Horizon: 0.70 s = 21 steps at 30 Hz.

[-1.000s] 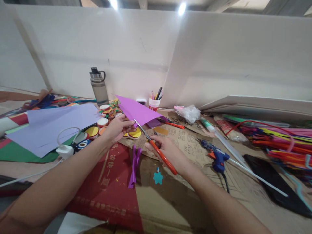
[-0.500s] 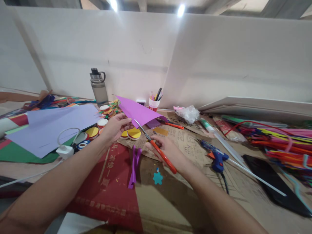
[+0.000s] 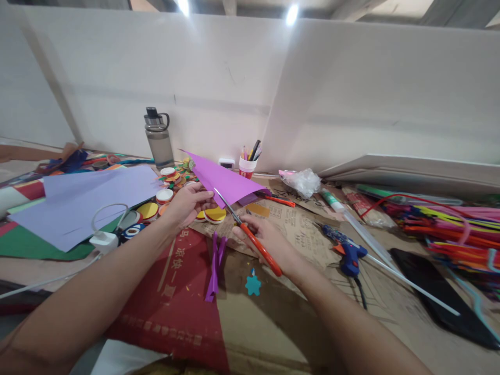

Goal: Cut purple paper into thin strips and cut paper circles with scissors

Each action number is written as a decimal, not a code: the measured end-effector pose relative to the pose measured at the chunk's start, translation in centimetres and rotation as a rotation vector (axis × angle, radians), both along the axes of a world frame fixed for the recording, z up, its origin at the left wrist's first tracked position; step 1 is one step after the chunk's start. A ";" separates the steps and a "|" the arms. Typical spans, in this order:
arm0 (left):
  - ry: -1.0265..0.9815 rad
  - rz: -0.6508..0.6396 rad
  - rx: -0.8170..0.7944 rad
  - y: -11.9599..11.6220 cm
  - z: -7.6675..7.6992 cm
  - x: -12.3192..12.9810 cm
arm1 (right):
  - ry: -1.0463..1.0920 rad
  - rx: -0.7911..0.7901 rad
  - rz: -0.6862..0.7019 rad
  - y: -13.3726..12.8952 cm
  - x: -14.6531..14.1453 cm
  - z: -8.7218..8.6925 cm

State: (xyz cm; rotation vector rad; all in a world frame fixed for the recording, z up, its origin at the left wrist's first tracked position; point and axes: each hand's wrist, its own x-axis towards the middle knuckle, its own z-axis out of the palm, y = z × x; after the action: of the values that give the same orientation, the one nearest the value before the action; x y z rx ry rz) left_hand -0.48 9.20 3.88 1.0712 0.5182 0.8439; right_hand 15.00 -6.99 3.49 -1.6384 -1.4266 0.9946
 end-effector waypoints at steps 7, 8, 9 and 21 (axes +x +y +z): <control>-0.010 -0.002 -0.005 0.0 0.2 0.0 | 0.066 -0.039 0.016 0.2 0.0 -0.2; -0.013 -0.004 -0.004 0.0 0.2 0.0 | 0.083 -0.041 0.017 0.2 0.0 -0.2; -0.016 -0.007 -0.003 0.0 0.1 0.0 | 0.099 -0.043 0.017 0.2 -0.1 -0.3; -0.035 0.060 -0.023 0.3 0.4 -0.2 | 0.080 -0.030 0.024 0.2 -0.1 -0.3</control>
State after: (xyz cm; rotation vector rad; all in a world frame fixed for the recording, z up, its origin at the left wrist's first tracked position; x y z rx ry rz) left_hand -0.71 9.49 4.25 1.0223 0.5314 0.9054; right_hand 14.85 -6.83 3.22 -1.5885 -1.3873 1.0872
